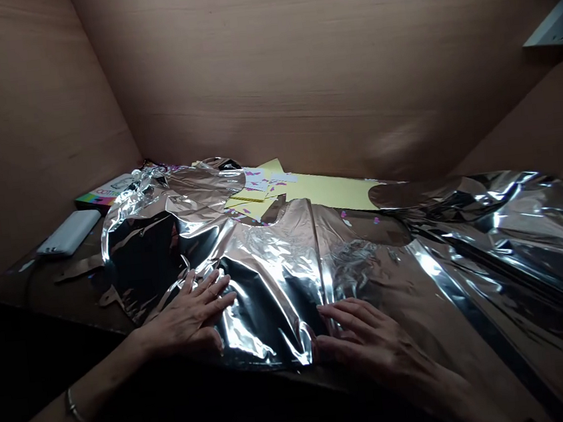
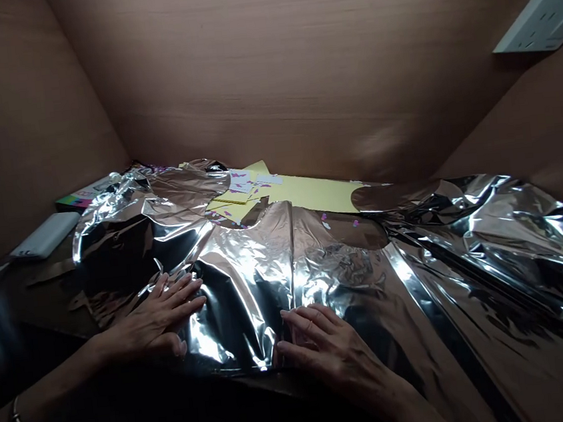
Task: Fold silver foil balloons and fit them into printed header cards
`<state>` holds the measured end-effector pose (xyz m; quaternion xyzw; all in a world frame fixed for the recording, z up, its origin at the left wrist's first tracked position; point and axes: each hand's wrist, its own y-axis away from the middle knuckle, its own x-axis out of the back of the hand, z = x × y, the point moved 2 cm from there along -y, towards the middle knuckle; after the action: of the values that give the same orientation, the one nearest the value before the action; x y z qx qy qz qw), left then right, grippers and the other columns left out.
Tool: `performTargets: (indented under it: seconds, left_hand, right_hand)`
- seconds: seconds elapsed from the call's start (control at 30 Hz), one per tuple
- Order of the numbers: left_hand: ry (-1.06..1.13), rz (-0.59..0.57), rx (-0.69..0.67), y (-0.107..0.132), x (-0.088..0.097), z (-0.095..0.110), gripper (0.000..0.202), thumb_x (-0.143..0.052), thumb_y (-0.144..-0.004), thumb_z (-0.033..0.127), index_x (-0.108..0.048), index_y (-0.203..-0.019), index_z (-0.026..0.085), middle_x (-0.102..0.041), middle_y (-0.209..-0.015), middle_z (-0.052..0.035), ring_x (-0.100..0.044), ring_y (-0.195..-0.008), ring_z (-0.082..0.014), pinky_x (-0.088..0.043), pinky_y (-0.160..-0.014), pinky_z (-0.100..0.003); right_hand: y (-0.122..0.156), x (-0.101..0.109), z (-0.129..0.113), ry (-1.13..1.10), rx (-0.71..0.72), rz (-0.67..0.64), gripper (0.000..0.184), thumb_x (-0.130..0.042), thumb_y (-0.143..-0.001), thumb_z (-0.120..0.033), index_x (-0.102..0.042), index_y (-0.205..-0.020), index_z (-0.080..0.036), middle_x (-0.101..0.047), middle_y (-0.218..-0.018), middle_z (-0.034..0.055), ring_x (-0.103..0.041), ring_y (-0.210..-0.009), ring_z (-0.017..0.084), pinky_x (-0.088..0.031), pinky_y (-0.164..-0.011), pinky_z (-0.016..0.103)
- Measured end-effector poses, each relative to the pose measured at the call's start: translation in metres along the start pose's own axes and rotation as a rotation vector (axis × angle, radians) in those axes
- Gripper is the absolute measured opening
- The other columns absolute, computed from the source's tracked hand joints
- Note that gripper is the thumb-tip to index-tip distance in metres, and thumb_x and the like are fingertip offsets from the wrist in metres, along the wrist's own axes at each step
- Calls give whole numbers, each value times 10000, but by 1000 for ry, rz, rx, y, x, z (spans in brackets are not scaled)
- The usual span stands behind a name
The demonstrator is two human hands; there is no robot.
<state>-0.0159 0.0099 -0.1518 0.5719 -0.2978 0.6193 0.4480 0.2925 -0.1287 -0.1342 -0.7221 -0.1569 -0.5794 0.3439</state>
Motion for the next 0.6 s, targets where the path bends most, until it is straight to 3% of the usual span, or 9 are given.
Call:
performTargets:
  seconds: [0.13, 0.23, 0.33, 0.5, 0.6]
  left_hand:
    - [44, -25, 20, -1, 3, 1, 761, -407, -765, 669, -238, -1392, 273, -146, -1465, -113, -41, -1346, -335, 120, -999, -574]
    - [94, -32, 39, 0, 7, 5, 748, -434, -770, 647, -244, -1390, 273, -143, -1465, -108, -30, -1348, -329, 118, -1001, -573]
    - [155, -35, 39, 0, 11, 7, 740, -434, -773, 642, -268, -1384, 257, -144, -1461, -121, -34, -1348, -326, 108, -1005, -571]
    - [380, -22, 51, 6, 31, 2, 820, -244, -753, 737, -320, -1371, 203, -182, -1452, -141, -102, -1344, -316, 0, -1052, -518]
    - [554, 89, 53, 16, 57, 2, 955, -166, -678, 812, -317, -1374, 176, -241, -1443, -123, -208, -1319, -310, -153, -1064, -434]
  right_hand:
    - [1, -2, 4, -6, 66, -3, 306, -474, -882, -165, -542, -1160, -274, -488, -1267, 75, -419, -1171, 227, -404, -936, 446]
    - [3, -7, 7, -65, 108, 73, 281, -500, -858, -146, -557, -1114, -246, -539, -1207, 79, -456, -1137, 229, -414, -927, 446]
    - [-4, -8, 10, -182, 54, 164, 273, -519, -840, -148, -544, -1096, -241, -601, -1098, 70, -508, -1070, 215, -463, -865, 388]
    - [-47, 12, 23, -361, -101, 385, 232, -393, -869, -96, -544, -986, -227, -626, -935, 55, -582, -908, 177, -497, -765, 311]
    - [-80, 27, 42, -291, -227, 531, 110, -444, -870, -197, -544, -897, -233, -620, -790, 28, -601, -698, 161, -499, -598, 263]
